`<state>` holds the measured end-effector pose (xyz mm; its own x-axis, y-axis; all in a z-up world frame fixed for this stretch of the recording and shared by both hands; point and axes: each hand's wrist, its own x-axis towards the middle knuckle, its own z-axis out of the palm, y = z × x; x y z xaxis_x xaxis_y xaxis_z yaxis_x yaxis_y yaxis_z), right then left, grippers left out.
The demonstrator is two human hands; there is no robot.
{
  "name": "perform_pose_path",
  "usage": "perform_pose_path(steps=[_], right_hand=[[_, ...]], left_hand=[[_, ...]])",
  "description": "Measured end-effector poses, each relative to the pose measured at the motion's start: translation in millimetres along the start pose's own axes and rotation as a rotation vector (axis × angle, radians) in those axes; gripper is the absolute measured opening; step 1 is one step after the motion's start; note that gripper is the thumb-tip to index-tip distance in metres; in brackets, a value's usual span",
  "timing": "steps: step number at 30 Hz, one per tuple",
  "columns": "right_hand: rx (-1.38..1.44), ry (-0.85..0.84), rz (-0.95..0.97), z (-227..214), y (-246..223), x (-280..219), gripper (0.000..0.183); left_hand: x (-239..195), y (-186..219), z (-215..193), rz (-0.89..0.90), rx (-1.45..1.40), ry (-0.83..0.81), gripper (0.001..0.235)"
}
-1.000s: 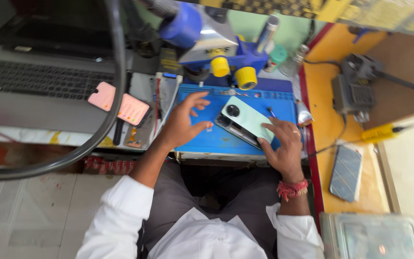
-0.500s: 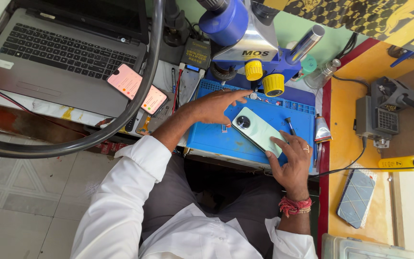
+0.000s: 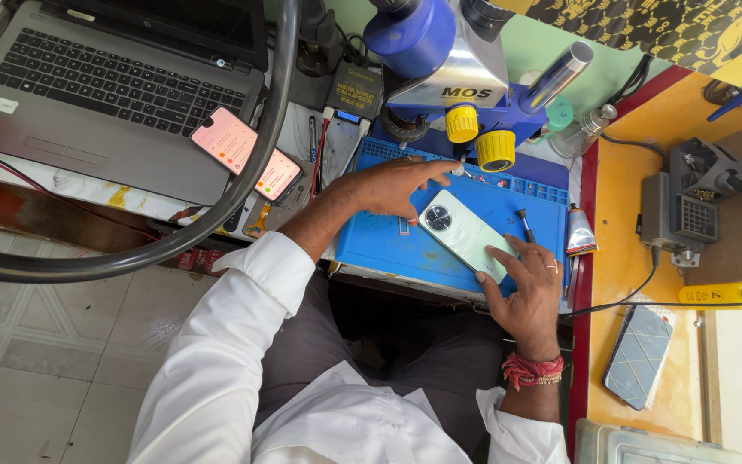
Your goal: The person disassembles a smartphone, removes the back cover, and uses a screwdriver to manipulate internal components. They apply adhesive to the back cover and reattach it to the phone body, then inspect the assembled device.
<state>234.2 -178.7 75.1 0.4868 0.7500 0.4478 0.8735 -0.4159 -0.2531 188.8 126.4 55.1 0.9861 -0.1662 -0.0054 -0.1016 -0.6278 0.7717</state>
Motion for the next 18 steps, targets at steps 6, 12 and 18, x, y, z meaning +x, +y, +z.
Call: perform_pose_path(steps=[6,12,18], right_hand=[[-0.025,-0.017,-0.005,1.1,1.9,0.9,0.039],[-0.021,-0.040,-0.007,0.6,3.7,1.7,0.038],[-0.006,-0.045,-0.011,0.9,5.2,1.2,0.039]], left_hand=[[3.3,1.6,-1.0,0.023,0.014,-0.019,0.119],[8.2,2.5,-0.2,0.020,0.022,-0.033,0.115],[9.8,4.7,0.9,0.010,0.064,-0.034,0.112]])
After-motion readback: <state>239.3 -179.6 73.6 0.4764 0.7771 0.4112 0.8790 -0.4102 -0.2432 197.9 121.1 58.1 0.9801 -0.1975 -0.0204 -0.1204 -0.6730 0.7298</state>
